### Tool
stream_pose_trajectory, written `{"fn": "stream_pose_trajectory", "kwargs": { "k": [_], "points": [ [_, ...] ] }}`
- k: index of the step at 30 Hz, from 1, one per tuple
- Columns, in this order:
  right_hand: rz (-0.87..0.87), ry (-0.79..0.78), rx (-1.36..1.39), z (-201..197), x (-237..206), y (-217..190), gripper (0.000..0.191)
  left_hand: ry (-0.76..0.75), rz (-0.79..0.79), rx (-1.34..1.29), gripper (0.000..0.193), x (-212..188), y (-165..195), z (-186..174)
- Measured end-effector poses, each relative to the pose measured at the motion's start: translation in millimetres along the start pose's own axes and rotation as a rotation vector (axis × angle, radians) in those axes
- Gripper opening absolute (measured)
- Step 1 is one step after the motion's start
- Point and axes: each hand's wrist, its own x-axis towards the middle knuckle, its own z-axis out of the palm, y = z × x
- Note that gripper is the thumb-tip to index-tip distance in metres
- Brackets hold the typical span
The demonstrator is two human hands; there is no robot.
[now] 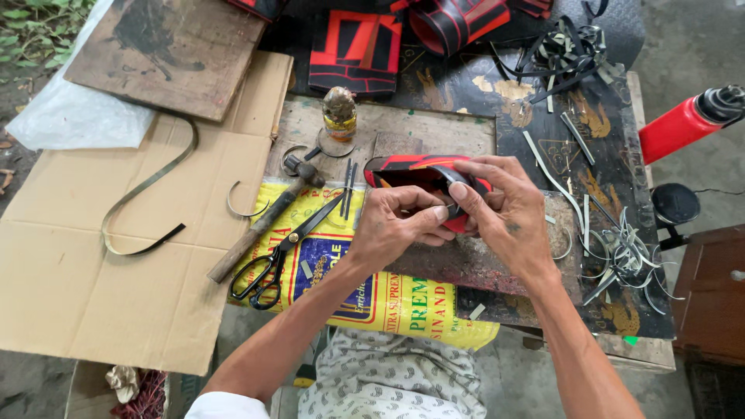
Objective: The person works on a red and black leather pouch at a workbench, turning and folding the leather body, pressing and aligning the seams and edges by hand, and fitting the zipper opening. They repeatedly reposition the bag to work each side, finishing with the zipper visible along the top edge.
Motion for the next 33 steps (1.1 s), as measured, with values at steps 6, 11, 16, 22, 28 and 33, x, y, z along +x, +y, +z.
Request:
{"fn": "stream_pose_trajectory", "kwargs": {
  "k": [6,11,16,22,28,33],
  "points": [
    [0.043,-0.081,0.088,-16.9,4.3,7.6,0.035,-0.069,0.197,0.237,0.021,3.6,8.8,-1.3],
    [0.058,-0.156,0.122,-23.1,4.1,11.6,0.037,-0.078,0.129,0.066,0.02,6.0,7.7,0.2],
    [0.069,-0.232,0.126,-25.9,8.7,12.6,0.042,-0.136,-0.061,0.029,0.02,16.1,16.4,-10.8],
    [0.121,-0.267,0.146,-26.5,13.9,13.1,0.043,-0.194,-0.103,0.065,0.02,24.2,24.9,-16.7],
    [0.13,-0.304,0.035,-27.3,16.6,14.4,0.048,-0.215,-0.106,0.158,0.016,26.0,27.5,-18.7],
    [0.123,-0.304,0.043,-23.7,18.4,16.5,0.049,-0.187,-0.129,0.164,0.015,26.3,27.2,-21.4]
  ]
}}
